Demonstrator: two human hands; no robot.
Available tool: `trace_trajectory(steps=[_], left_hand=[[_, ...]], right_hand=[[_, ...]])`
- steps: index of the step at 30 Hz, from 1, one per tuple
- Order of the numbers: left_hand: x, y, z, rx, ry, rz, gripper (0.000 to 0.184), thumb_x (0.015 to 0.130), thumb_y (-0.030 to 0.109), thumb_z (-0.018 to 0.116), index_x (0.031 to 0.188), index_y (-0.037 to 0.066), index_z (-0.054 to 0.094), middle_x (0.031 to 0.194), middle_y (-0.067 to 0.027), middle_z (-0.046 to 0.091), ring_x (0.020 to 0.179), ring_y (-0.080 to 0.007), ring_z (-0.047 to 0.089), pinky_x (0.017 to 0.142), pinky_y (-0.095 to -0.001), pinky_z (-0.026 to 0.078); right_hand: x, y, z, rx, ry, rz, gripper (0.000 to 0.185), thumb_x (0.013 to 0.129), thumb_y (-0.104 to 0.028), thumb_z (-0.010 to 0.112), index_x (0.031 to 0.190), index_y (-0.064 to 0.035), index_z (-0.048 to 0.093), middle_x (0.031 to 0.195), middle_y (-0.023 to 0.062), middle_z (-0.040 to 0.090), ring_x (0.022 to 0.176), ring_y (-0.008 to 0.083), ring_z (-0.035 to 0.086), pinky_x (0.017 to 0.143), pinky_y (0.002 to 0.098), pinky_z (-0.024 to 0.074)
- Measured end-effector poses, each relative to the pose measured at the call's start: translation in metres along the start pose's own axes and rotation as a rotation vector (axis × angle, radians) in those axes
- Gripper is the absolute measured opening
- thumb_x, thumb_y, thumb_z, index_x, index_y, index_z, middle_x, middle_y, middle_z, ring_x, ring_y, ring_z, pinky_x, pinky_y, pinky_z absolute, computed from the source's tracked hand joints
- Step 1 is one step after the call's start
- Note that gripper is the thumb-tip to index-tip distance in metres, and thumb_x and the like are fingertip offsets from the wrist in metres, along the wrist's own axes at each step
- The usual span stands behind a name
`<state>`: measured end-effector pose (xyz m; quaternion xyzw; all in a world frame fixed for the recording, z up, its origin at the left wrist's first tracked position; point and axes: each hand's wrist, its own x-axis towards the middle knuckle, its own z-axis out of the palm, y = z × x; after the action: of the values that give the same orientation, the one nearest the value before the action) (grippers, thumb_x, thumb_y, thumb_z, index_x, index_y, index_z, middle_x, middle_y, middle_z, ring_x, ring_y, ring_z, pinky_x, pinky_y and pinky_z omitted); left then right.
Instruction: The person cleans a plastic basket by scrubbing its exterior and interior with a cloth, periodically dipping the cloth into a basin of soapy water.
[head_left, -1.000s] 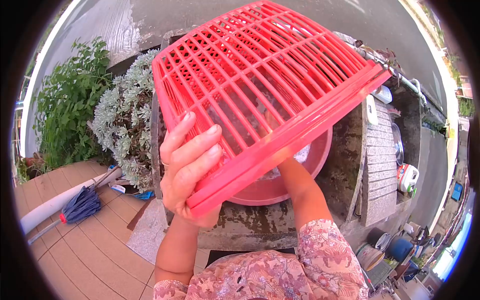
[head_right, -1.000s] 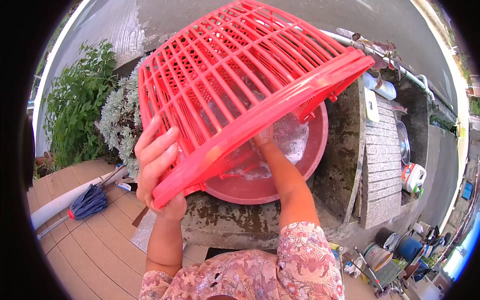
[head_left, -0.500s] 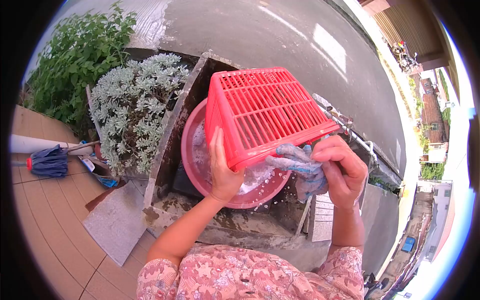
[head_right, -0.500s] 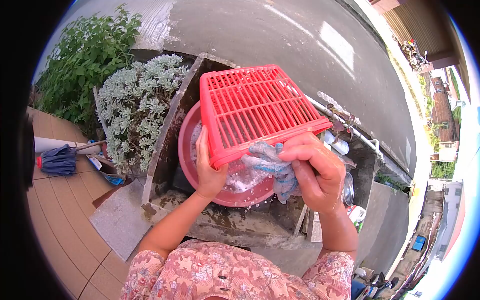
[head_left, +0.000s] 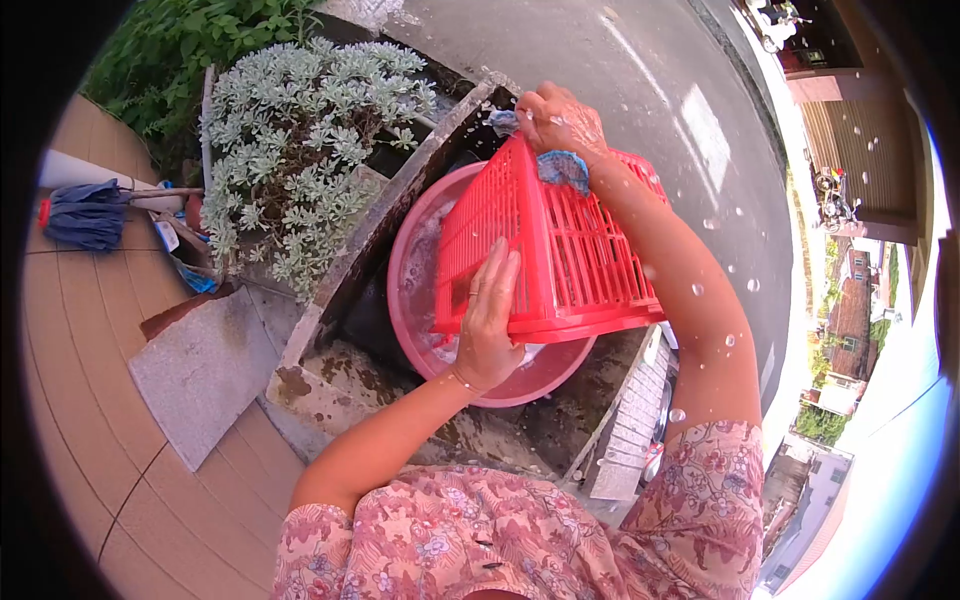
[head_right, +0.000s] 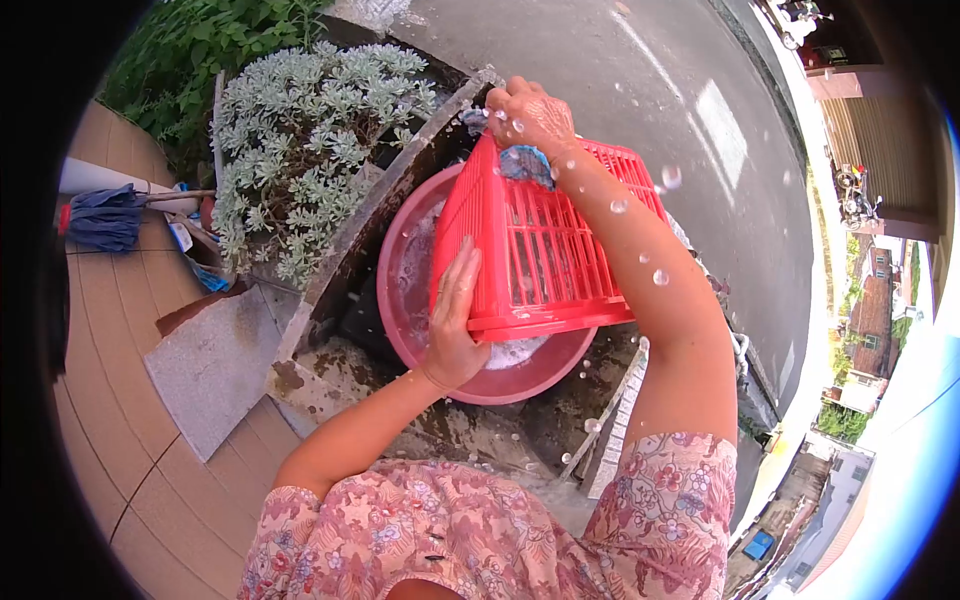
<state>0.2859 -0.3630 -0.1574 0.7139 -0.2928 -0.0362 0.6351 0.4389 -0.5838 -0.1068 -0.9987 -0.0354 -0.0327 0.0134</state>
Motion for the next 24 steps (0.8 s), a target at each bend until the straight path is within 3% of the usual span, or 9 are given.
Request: trace_trajectory(steps=[2,5,10,12,15,16,17,21,24], left_hand=[[-0.001,-0.004,-0.001,0.019,0.019,0.003,0.093,0.066,0.009,0.078,0.145,-0.004,0.031,0.148,-0.0275,0.032,0.136,-0.0431,0.035,0.111,-0.0465,0.031],[0.0,-0.005,0.001,0.016,0.066,-0.022,0.096,0.064,0.013,0.08,0.144,-0.005,0.03,0.148,-0.0286,0.031,0.134,-0.0438,0.036,0.11,-0.0473,0.031],[-0.008,-0.008,0.001,0.073,0.017,-0.083,0.096,0.067,0.019,0.08,0.144,-0.005,0.029,0.147,-0.0293,0.033,0.133,-0.0439,0.037,0.11,-0.0474,0.032],[-0.007,-0.005,0.0,-0.077,0.082,-0.14,0.095,0.065,0.018,0.081,0.143,-0.006,0.031,0.147,-0.0286,0.032,0.134,-0.0438,0.037,0.11,-0.0468,0.032],[-0.008,-0.009,0.001,-0.036,0.055,-0.122,0.094,0.063,0.011,0.081,0.143,-0.006,0.033,0.147,-0.0274,0.034,0.133,-0.0428,0.038,0.11,-0.045,0.034],[-0.008,-0.009,0.001,0.02,0.023,-0.096,0.094,0.062,0.008,0.08,0.143,-0.006,0.034,0.147,-0.0272,0.035,0.133,-0.0425,0.039,0.109,-0.0444,0.034],[-0.007,-0.01,0.001,0.024,0.016,-0.085,0.094,0.062,0.008,0.08,0.143,-0.006,0.034,0.147,-0.0272,0.035,0.133,-0.0425,0.039,0.109,-0.0444,0.034],[-0.008,-0.012,0.004,0.026,0.028,-0.052,0.09,0.063,-0.001,0.075,0.143,-0.006,0.033,0.145,-0.0279,0.038,0.132,-0.0425,0.04,0.109,-0.0436,0.036],[-0.008,-0.016,0.004,0.054,0.018,-0.007,0.088,0.064,-0.003,0.073,0.143,-0.004,0.034,0.145,-0.028,0.038,0.132,-0.0423,0.041,0.109,-0.0433,0.036]], right_hand=[[0.003,0.004,0.01,-0.039,0.053,-0.071,0.017,0.092,-0.024,0.053,0.099,-0.0104,0.06,0.095,0.0125,0.059,0.089,0.0355,0.061,0.077,0.0462,0.05],[-0.04,-0.033,-0.027,0.107,0.023,-0.145,0.011,0.088,-0.017,0.058,0.095,-0.0086,0.061,0.095,0.0125,0.055,0.084,0.0337,0.06,0.069,0.0433,0.0498],[-0.115,-0.081,-0.094,0.521,-0.265,-0.331,0.013,0.08,-0.008,0.066,0.089,-0.0023,0.059,0.085,0.0135,0.05,0.075,0.0315,0.058,0.063,0.0412,0.0467],[-0.118,-0.08,-0.1,0.558,-0.361,-0.349,0.014,0.081,-0.008,0.065,0.091,-0.0031,0.057,0.084,0.0131,0.051,0.074,0.0316,0.058,0.062,0.0413,0.0464],[-0.105,-0.054,-0.085,0.415,-0.281,-0.373,0.015,0.083,-0.008,0.064,0.093,-0.0038,0.054,0.084,0.013,0.052,0.072,0.0324,0.058,0.061,0.0413,0.0465],[-0.104,-0.035,-0.074,0.3,-0.213,-0.302,0.015,0.084,-0.007,0.062,0.094,-0.0039,0.052,0.084,0.0131,0.052,0.072,0.034,0.058,0.061,0.0422,0.0469],[-0.105,-0.01,-0.061,0.219,-0.12,-0.222,0.015,0.089,-0.019,0.06,0.091,-0.0067,0.052,0.085,0.0133,0.055,0.074,0.0356,0.06,0.062,0.0454,0.048],[-0.098,0.07,-0.024,-0.013,-0.018,0.113,0.019,0.093,-0.025,0.051,0.095,-0.006,0.052,0.091,0.0197,0.062,0.082,0.04,0.062,0.069,0.0506,0.0481],[-0.081,0.1,-0.017,-0.124,0.004,0.217,0.022,0.094,-0.027,0.05,0.097,-0.0049,0.051,0.094,0.0225,0.064,0.084,0.0437,0.06,0.07,0.0522,0.0478]])
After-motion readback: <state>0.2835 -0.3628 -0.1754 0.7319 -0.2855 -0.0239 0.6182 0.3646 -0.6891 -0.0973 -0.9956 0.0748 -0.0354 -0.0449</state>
